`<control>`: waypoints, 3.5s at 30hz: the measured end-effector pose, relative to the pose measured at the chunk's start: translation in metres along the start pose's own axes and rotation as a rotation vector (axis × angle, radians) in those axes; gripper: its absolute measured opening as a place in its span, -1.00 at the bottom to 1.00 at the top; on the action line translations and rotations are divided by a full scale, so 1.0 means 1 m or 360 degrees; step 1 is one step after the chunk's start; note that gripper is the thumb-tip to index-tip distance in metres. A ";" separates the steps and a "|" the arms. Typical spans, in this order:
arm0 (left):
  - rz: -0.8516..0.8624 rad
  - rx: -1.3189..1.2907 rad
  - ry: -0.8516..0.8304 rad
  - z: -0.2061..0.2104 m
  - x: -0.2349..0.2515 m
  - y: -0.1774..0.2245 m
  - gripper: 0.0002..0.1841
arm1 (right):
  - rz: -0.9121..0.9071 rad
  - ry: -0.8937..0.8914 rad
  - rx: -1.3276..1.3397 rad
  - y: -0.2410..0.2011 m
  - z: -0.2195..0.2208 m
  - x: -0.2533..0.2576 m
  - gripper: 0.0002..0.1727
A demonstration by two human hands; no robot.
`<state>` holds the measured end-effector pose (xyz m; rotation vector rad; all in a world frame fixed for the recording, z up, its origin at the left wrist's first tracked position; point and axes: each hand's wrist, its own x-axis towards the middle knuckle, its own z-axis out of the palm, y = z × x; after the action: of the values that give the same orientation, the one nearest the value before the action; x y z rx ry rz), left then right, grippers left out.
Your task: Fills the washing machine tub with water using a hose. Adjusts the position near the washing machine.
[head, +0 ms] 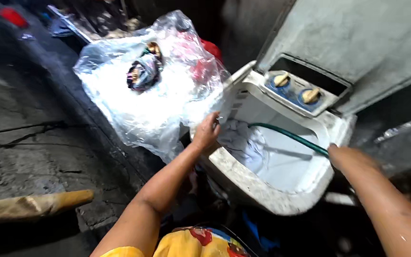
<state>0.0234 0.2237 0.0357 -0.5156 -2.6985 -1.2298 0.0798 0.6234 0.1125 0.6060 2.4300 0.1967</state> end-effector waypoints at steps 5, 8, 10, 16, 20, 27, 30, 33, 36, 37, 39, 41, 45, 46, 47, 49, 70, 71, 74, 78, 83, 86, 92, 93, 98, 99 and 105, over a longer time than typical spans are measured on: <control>0.0027 -0.0064 0.0057 0.002 0.000 -0.006 -0.52 | 0.0069 0.0000 0.0024 -0.008 -0.007 0.000 -0.58; 0.0069 -0.0054 0.0108 0.005 0.002 -0.010 -0.54 | 0.0087 0.0010 0.0019 -0.007 -0.004 0.004 -0.62; 0.0079 -0.0049 0.0113 0.005 0.003 -0.011 -0.55 | 0.0109 0.0019 0.0057 -0.006 -0.003 0.006 -0.62; 0.0066 -0.0071 0.0105 0.005 0.001 -0.012 -0.54 | 0.0133 0.0036 0.0085 -0.008 -0.005 0.005 -0.54; 0.0078 -0.0082 0.0119 0.004 0.002 -0.012 -0.54 | 0.0088 0.0006 -0.0024 -0.009 -0.006 0.006 -0.62; 0.0068 -0.0083 0.0131 0.004 0.002 -0.011 -0.54 | 0.0185 0.0027 0.0116 -0.010 -0.008 0.004 -0.47; 0.0062 -0.0066 0.0125 0.004 0.002 -0.010 -0.55 | 0.0162 0.0015 0.0088 -0.010 -0.008 0.003 -0.55; 0.0062 -0.0045 0.0130 0.004 0.001 -0.011 -0.55 | 0.0176 0.0024 0.0084 -0.011 -0.008 0.002 -0.53; 0.0064 -0.0027 0.0119 0.004 0.000 -0.011 -0.54 | 0.0183 0.0031 0.0072 -0.011 -0.008 0.001 -0.53; 0.0066 -0.0025 0.0119 0.004 0.000 -0.011 -0.54 | 0.0179 0.0027 0.0062 -0.011 -0.008 0.002 -0.55; 0.0062 -0.0027 0.0122 0.004 0.000 -0.011 -0.54 | 0.0162 0.0032 0.0053 -0.010 -0.006 0.004 -0.57; 0.0058 -0.0029 0.0126 0.004 0.000 -0.010 -0.54 | 0.0123 0.0021 -0.0005 -0.010 -0.006 0.005 -0.63; 0.0056 -0.0028 0.0130 0.004 0.000 -0.011 -0.55 | 0.0129 0.0013 -0.0013 -0.010 -0.007 0.005 -0.63; 0.0057 -0.0030 0.0128 0.004 0.000 -0.011 -0.55 | 0.0144 0.0010 0.0004 -0.010 -0.007 0.005 -0.60; 0.0056 -0.0029 0.0126 0.004 0.000 -0.012 -0.55 | 0.0153 0.0009 0.0012 -0.010 -0.007 0.005 -0.58; 0.0050 -0.0028 0.0125 0.004 0.000 -0.012 -0.55 | 0.0145 0.0003 -0.0005 -0.010 -0.006 0.006 -0.62; 0.0047 -0.0049 0.0131 0.005 -0.001 -0.012 -0.54 | 0.0129 0.0018 -0.0011 -0.011 -0.008 0.002 -0.62; 0.0052 -0.0047 0.0134 0.005 -0.001 -0.012 -0.54 | 0.0123 0.0009 -0.0032 -0.011 -0.008 0.002 -0.61; 0.0067 -0.0014 0.0128 0.004 -0.002 -0.011 -0.52 | 0.0134 0.0003 -0.0030 -0.011 -0.008 0.003 -0.61; 0.0059 -0.0029 0.0131 0.004 -0.001 -0.011 -0.54 | 0.0131 0.0011 -0.0026 -0.010 -0.007 0.005 -0.61; 0.0062 -0.0043 0.0137 0.005 -0.001 -0.012 -0.54 | 0.0122 0.0001 -0.0032 -0.011 -0.007 0.004 -0.61; 0.0059 -0.0036 0.0136 0.005 -0.001 -0.013 -0.54 | 0.0028 -0.0017 -0.0019 -0.004 -0.006 0.013 -0.62; 0.0030 -0.0051 0.0116 0.004 0.001 -0.011 -0.54 | -0.0044 -0.0205 0.0068 0.009 -0.016 0.029 -0.22; 0.0028 -0.0060 0.0130 0.004 0.001 -0.011 -0.54 | 0.0007 -0.0179 0.0095 0.007 -0.015 0.029 -0.19; 0.0018 -0.0059 0.0128 0.003 0.001 -0.009 -0.54 | 0.0146 -0.0080 -0.0048 -0.017 -0.016 0.009 -0.56; 0.0013 -0.0055 0.0117 0.003 0.001 -0.009 -0.54 | 0.0142 -0.0089 -0.0095 -0.021 -0.016 0.006 -0.66; 0.0019 -0.0047 0.0115 0.004 0.000 -0.011 -0.53 | 0.0152 -0.0064 -0.0120 -0.021 -0.014 0.004 -0.68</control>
<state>0.0196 0.2200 0.0253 -0.4808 -2.6181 -1.2615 0.0605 0.6066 0.1152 0.6859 2.3459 0.3112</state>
